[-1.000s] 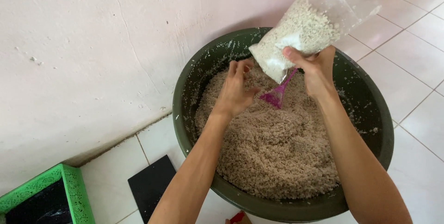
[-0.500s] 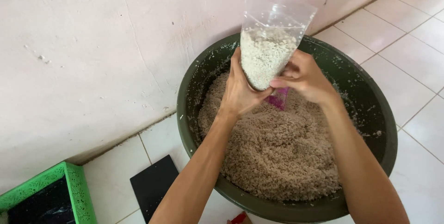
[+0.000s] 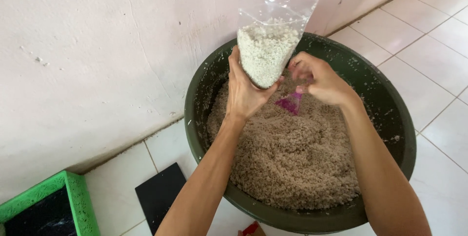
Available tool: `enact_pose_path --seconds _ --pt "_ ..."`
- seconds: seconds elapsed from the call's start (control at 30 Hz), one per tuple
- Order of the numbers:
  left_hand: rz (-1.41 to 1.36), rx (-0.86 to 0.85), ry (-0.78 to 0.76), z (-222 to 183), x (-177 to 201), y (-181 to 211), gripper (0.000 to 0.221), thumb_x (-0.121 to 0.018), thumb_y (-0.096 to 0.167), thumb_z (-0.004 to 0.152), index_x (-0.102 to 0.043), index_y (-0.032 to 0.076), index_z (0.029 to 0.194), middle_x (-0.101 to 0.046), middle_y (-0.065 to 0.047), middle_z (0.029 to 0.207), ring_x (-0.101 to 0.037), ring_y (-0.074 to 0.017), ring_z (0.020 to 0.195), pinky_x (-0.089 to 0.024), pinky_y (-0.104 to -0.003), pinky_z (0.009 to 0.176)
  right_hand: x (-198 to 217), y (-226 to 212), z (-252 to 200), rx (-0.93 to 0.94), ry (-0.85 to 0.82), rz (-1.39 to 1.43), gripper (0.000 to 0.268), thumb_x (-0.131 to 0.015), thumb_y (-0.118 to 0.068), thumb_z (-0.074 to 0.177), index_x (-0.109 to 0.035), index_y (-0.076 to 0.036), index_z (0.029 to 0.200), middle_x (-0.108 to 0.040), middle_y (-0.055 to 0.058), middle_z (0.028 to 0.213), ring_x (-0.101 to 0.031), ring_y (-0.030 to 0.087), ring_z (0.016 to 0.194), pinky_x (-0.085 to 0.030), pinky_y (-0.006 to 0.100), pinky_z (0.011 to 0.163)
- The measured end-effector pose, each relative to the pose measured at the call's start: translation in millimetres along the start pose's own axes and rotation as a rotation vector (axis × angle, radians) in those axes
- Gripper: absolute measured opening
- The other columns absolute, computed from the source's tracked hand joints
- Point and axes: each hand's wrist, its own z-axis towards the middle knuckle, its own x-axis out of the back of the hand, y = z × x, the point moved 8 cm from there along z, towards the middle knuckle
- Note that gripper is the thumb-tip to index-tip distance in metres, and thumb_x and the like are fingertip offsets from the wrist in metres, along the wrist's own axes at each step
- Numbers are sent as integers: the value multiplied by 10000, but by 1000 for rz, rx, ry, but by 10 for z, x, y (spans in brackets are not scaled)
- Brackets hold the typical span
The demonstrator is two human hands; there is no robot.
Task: Portioning and weighing material from a large tub into small plastic bags using a scoop and a digital scale.
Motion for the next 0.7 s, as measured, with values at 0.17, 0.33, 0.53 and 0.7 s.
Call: enact_pose_path --seconds 0.17,0.33,0.53,0.7 --pt "-27 -56 -31 20 -50 -4 1194 -927 317 628 -137 177 1513 -374 -194 1446 -440 -483 1325 -412 -651 1090 -57 -453 -13 155 14 377 877 -824 -9 654 -380 -43 1410 -541 252 1250 -534 433 1200 -487 518 898" --pt "52 -120 -121 10 -110 73 1206 -967 265 566 -224 224 1514 -495 -194 1364 -572 -490 1208 -504 -646 1008 -152 -257 47 313 90 484 834 -799 -41 750 -333 69 1433 -500 260 1282 -559 436 1123 -532 519 844" --pt "161 -148 -205 -68 215 535 1427 -1074 395 453 -157 174 1525 -484 -133 1497 -570 -367 1336 -477 -569 1128 -23 -864 -218 602 237 184 607 -770 83 736 -486 229 1252 -618 364 1113 -681 465 945 -622 441 672" --pt "51 44 -250 -287 996 962 885 -455 705 764 -573 -14 1264 -694 -170 1170 -709 -255 992 -567 -342 848 -118 -1230 -425 599 241 276 527 -741 68 815 -507 233 1258 -616 279 1125 -651 344 891 -573 355 716"
